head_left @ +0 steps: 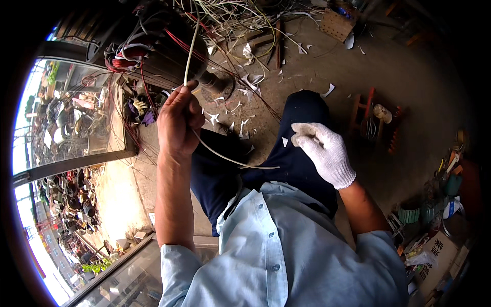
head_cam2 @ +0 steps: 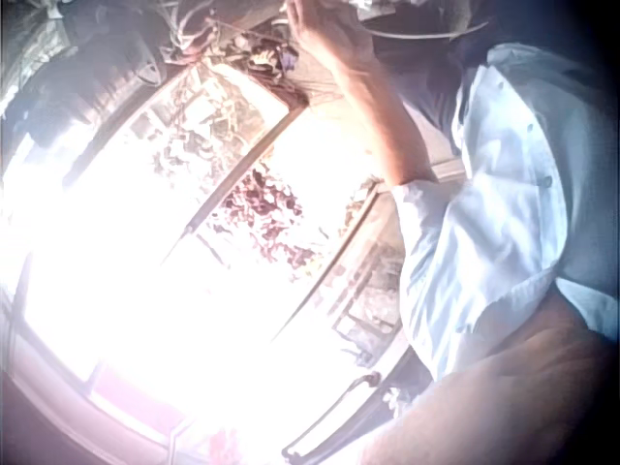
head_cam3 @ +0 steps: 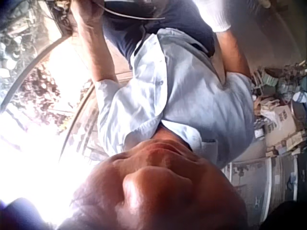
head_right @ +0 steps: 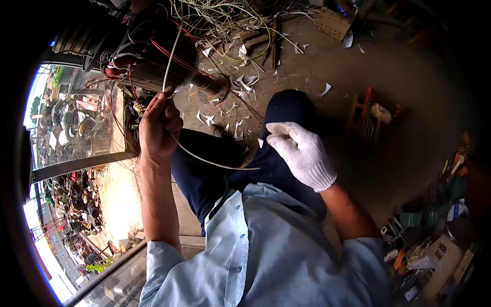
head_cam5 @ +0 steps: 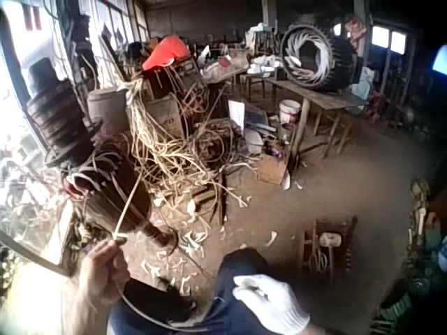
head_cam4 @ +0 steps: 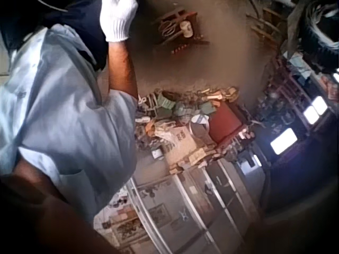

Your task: The person winds red wires into the internal slots of an electric motor stator by hand. They slide white insulation sleeves over the wire ends and use scissors to trim the wires.

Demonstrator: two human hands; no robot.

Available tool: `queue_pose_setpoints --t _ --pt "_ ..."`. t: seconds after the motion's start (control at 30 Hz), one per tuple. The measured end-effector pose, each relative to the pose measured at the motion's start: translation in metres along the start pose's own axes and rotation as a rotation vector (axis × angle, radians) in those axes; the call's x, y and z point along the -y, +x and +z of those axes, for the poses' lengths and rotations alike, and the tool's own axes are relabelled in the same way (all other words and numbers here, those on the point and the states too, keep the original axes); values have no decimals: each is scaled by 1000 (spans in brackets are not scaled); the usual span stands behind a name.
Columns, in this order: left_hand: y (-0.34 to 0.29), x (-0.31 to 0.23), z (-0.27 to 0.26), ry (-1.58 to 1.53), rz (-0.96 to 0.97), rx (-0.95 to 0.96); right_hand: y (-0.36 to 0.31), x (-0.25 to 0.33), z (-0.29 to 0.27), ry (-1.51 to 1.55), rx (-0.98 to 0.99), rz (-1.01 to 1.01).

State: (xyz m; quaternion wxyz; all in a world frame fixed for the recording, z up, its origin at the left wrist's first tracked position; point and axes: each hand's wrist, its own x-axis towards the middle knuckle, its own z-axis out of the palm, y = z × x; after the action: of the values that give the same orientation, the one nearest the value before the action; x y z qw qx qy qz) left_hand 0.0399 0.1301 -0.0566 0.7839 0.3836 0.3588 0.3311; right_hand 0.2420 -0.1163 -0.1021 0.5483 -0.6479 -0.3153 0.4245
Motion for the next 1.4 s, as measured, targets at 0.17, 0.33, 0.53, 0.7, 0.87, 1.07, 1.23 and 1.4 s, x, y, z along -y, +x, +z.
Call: queue_pose_setpoints --t 0.17,0.33,0.53,0.7,0.87,1.07,1.23,1.4 --pt "-2 2 -25 -50 31 70 45 -56 -81 -96 -412 17" --pt "-2 4 -19 -30 -22 -17 50 -162 -193 -1036 -671 104" --pt "5 -9 0 190 -65 -94 16 -265 -268 -1141 -650 500" --pt "-3 -10 3 284 -21 -28 35 -280 -263 -1058 -583 677" --pt "-4 -12 19 354 -21 -40 40 -308 -265 -1056 -608 675" --pt "-5 -12 26 368 -6 -62 42 -292 -262 -1287 -771 604" --pt "-2 -10 33 365 -16 -58 34 -302 -269 -1224 -669 772" --pt "-9 -21 46 571 6 -43 80 -222 -211 -1053 -748 228"
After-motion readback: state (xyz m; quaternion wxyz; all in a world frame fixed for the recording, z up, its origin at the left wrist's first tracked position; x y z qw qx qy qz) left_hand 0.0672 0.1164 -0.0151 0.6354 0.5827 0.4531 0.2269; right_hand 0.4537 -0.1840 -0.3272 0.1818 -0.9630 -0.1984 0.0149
